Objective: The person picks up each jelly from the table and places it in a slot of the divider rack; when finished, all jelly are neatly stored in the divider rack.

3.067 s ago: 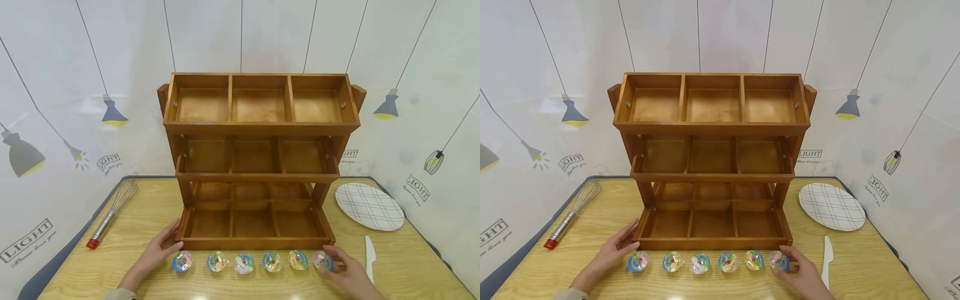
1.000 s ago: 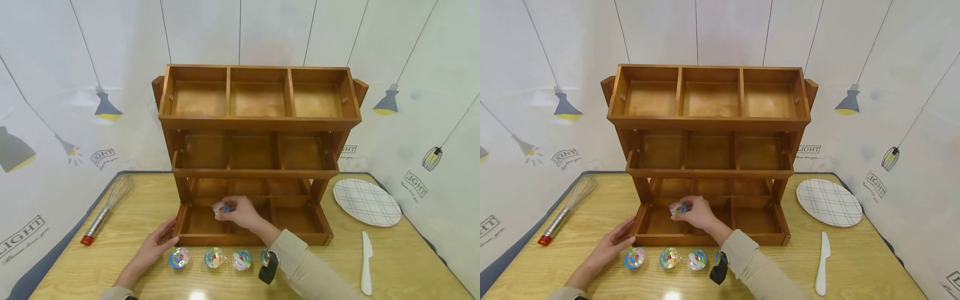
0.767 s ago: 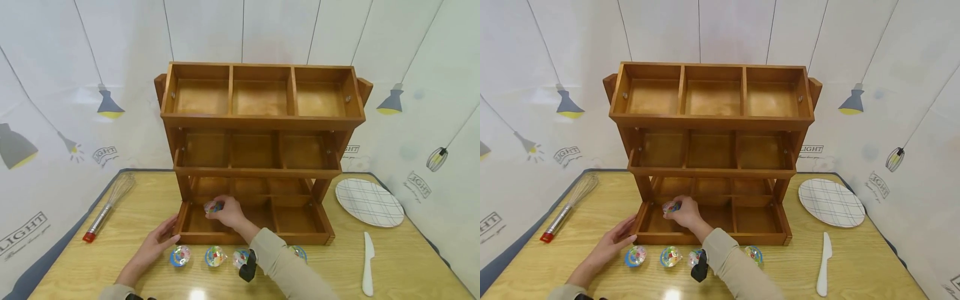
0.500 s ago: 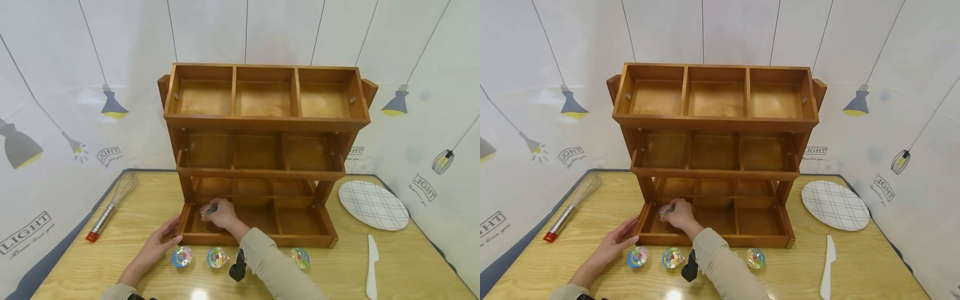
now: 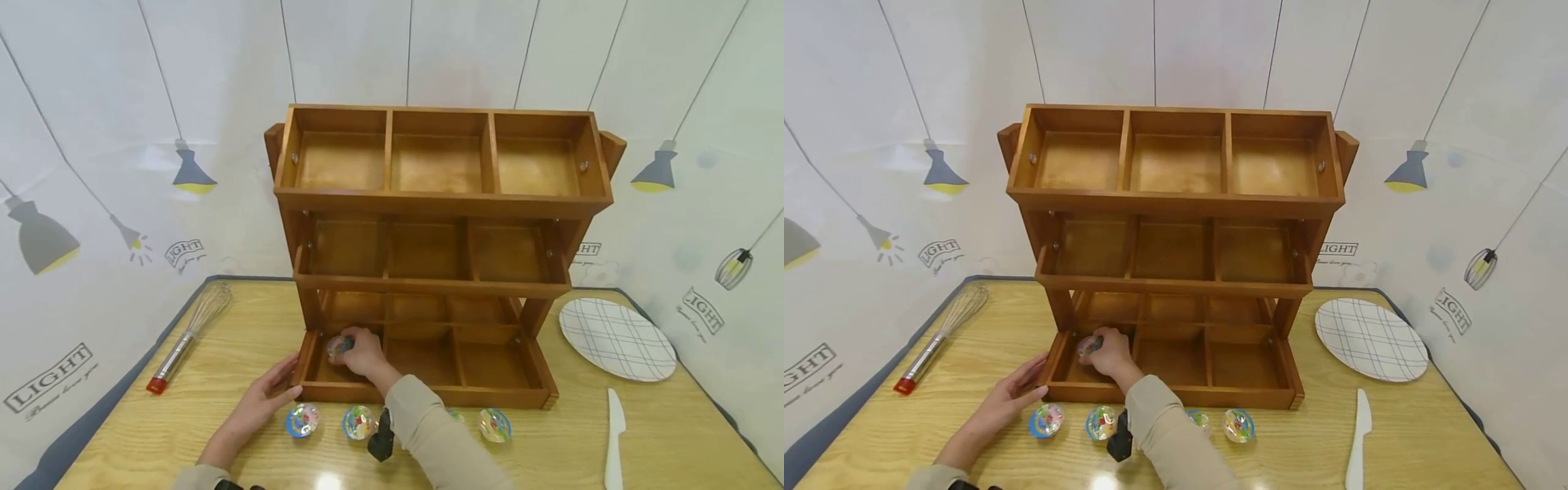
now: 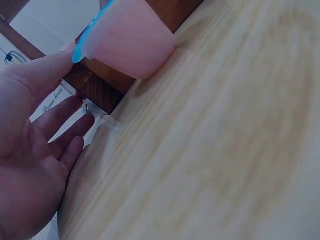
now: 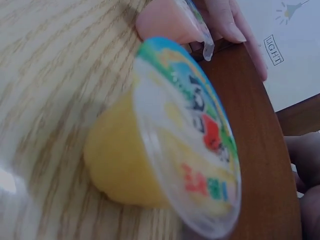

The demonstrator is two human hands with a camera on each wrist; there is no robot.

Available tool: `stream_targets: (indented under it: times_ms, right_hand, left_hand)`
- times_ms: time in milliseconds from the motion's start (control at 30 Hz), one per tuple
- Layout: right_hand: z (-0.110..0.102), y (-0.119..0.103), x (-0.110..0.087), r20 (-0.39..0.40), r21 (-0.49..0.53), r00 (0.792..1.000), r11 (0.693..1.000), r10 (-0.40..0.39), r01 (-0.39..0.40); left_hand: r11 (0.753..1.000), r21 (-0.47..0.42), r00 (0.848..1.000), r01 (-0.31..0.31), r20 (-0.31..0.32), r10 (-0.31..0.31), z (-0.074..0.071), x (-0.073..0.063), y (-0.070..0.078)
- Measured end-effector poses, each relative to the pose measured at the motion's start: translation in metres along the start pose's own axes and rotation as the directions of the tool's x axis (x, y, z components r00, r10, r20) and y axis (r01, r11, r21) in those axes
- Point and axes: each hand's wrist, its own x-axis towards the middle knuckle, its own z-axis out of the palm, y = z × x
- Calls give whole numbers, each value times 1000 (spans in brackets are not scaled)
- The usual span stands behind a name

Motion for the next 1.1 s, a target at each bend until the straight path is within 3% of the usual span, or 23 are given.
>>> stream_targets:
  times_ms: [833, 967, 1100]
  right_hand:
    - [6, 1, -1, 5, -33, 997, 997, -76, 76]
    - [-3, -3, -7, -33, -48, 989, 989, -142, 141]
    - [-29, -3, -20, -70, 18, 979, 981, -193, 194]
  left_hand:
    - [998, -11, 998, 66, 3, -66, 2, -2, 2]
    - [997, -16, 997, 77, 3, -77, 1, -2, 2]
    - [996, -18, 997, 82, 9, -82, 1, -2, 2]
